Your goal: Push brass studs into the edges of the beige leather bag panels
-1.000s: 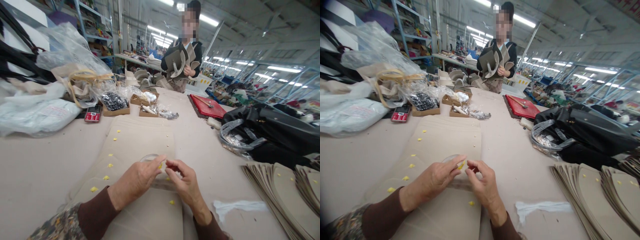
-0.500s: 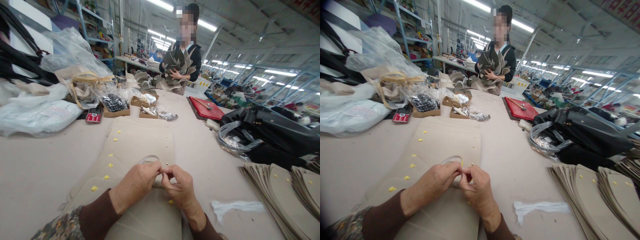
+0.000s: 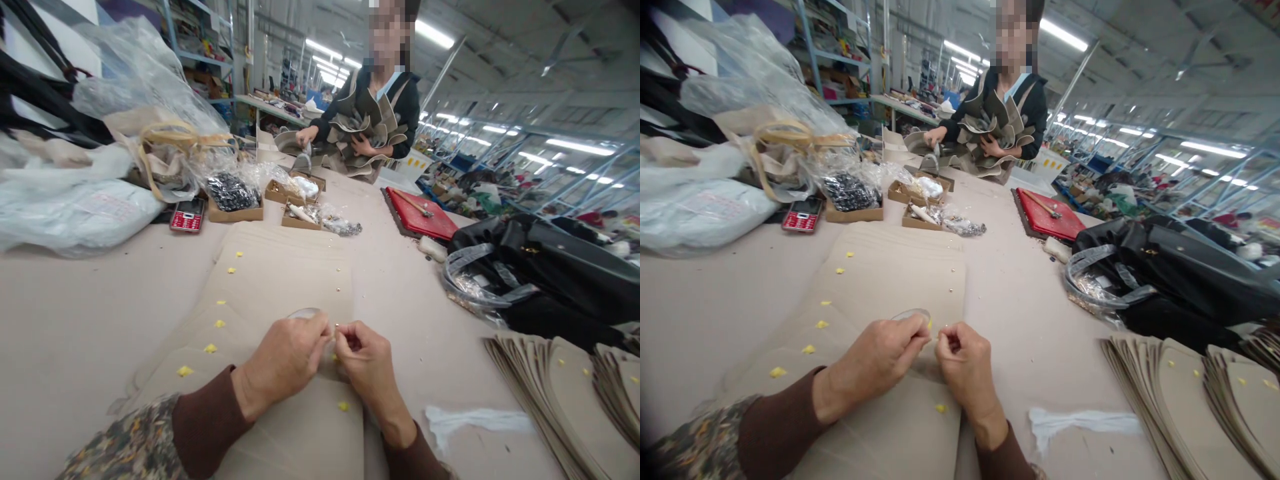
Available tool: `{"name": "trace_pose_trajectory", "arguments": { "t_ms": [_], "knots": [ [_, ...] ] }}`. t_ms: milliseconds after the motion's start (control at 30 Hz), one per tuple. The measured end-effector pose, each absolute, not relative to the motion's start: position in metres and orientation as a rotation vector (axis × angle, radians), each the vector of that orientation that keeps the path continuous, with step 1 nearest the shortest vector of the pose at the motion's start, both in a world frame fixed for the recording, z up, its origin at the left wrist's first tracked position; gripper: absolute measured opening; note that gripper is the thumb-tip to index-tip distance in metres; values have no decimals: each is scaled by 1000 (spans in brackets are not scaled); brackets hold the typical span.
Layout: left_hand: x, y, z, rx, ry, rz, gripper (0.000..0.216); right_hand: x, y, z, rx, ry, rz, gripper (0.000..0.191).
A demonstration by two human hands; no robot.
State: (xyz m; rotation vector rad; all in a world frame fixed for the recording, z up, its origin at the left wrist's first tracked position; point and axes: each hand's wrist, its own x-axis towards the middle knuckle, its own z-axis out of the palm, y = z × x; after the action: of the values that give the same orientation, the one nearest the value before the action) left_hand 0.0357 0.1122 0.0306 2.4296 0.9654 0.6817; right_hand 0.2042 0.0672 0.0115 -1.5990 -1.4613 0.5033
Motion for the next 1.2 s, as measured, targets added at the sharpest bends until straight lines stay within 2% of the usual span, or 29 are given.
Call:
{"name": "trace_pose_trajectory", "arguments": {
  "t_ms": [133,333,467,700,1200],
  "knots": [
    [28,119,32,2381,1006,664,9,223,69,13,-1527,-1151,790,22],
    [33,122,14,2753,1027,410,13,237,76,7,-1408,-1035,959,34],
    [38,120,9,2837,957,287,9,238,80,-5,-1482,-1134,954,36],
    [37,119,9,2802,967,276,10,239,88,-10,-1610,-1364,931,37],
    [39,120,9,2765,979,288,11,226,100,-3,-1901,-1652,570,25]
  ]
}}
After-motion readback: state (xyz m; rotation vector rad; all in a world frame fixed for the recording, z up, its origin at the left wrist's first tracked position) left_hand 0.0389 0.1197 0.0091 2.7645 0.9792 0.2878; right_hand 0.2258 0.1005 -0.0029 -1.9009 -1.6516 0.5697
